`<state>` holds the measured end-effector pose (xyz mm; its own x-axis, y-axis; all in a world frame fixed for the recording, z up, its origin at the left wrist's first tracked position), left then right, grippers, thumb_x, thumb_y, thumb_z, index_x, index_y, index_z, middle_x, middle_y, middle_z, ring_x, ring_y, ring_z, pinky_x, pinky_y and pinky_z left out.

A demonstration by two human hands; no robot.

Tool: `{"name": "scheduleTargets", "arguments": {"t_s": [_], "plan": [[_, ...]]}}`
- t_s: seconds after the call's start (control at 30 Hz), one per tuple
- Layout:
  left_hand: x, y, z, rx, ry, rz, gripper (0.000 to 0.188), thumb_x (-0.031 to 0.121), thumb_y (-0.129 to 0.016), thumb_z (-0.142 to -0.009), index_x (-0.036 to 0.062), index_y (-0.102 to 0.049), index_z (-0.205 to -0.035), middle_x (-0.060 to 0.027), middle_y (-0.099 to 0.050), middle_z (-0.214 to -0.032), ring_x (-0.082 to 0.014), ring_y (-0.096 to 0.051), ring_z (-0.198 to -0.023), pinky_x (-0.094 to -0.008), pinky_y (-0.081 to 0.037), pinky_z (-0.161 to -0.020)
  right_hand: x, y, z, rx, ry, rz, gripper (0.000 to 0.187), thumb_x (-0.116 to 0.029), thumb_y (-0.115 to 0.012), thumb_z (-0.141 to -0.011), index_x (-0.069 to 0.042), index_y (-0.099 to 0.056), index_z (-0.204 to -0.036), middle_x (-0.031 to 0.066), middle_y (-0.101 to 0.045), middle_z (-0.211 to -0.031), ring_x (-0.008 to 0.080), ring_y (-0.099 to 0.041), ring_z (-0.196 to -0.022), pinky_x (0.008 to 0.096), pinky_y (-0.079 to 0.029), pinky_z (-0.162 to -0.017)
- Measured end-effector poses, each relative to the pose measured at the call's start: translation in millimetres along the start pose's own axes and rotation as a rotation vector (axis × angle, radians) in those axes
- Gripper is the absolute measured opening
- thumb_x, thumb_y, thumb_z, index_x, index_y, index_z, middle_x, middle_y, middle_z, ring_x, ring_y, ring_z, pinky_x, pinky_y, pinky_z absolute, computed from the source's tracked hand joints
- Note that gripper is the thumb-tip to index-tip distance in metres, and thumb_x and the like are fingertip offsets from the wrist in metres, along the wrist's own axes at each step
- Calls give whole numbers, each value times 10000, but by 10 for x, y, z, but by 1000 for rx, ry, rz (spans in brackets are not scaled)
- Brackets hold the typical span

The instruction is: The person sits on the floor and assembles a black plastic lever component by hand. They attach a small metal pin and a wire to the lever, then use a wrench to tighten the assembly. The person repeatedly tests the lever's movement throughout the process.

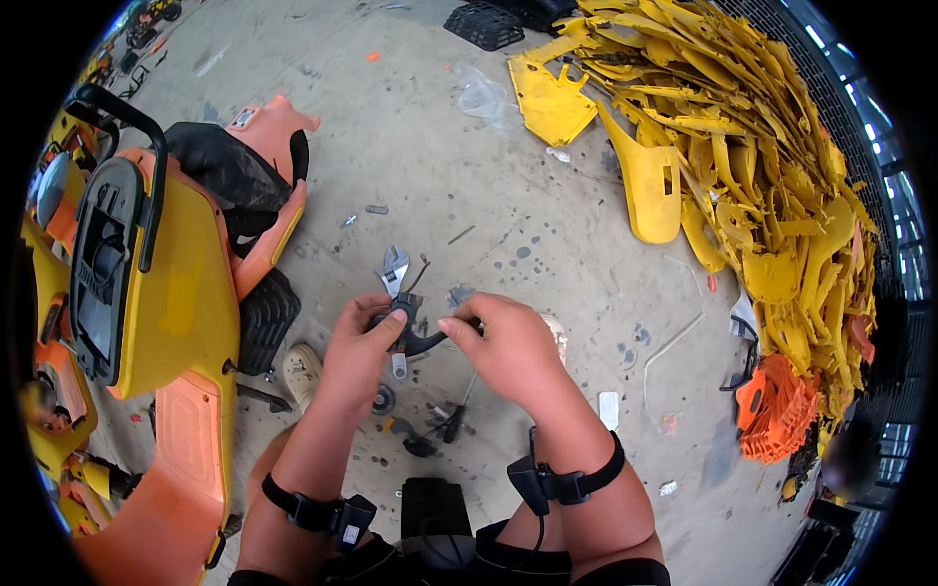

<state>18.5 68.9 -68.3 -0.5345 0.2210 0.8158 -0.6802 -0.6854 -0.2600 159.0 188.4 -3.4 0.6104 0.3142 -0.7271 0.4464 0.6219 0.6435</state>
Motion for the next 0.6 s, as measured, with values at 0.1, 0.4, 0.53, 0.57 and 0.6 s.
{"name": "scheduleTargets", "arguments": {"t_s": [0.1,0.4,0.53,0.57,0.6], "plan": [[-7,64,-10,-4,19,-11,399,161,-680,-952,1,-506,-1273,-105,-590,-1139,-158,-592,-985,-321,-512,-812,-77,21,-14,-14,-60,-34,220,-228,-725,-931,-12,-695,-960,70,-694,-828,125,-585,-732,278,-487,-674],[-12,-2,55,-118,192,294,286,140,-630,-973,27,-532,-1217,-96,-642,-1151,-189,-629,-1048,-356,-502,-859,294,372,-243,65,-18,-721,244,-159,-600,-987,-60,-626,-1209,38,-678,-1029,134,-623,-899,268,-485,-752],[-2,9,72,-195,243,289,266,185,-620,-979,52,-555,-1199,-75,-640,-1063,-162,-617,-900,-336,-488,-777,-100,136,-95,-75,290,-164,549,82,-665,-808,-129,-606,-1312,56,-619,-1245,231,-602,-1119,346,-507,-906],[-17,6,82,-199,277,297,262,200,-612,-983,58,-558,-1196,-72,-639,-1040,-159,-607,-864,-331,-480,-756,-191,83,-60,-89,382,-136,575,84,-669,-797,-136,-600,-1324,67,-609,-1265,255,-597,-1136,362,-505,-928],[-26,-2,92,-203,312,306,259,215,-604,-988,64,-561,-1193,-69,-637,-1017,-156,-597,-828,-325,-473,-736,-262,45,-31,-103,474,-109,600,87,-673,-787,-143,-595,-1336,78,-599,-1285,280,-592,-1153,378,-504,-951]]}}
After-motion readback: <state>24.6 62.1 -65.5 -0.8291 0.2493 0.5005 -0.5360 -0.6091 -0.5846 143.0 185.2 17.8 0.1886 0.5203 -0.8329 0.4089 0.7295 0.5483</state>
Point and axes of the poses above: each hand's wrist, its own z-axis away from the middle knuckle, its own y-axis out of the back of the hand, x = y × z, the point moved 6 cm from there along -z, towards the middle knuckle
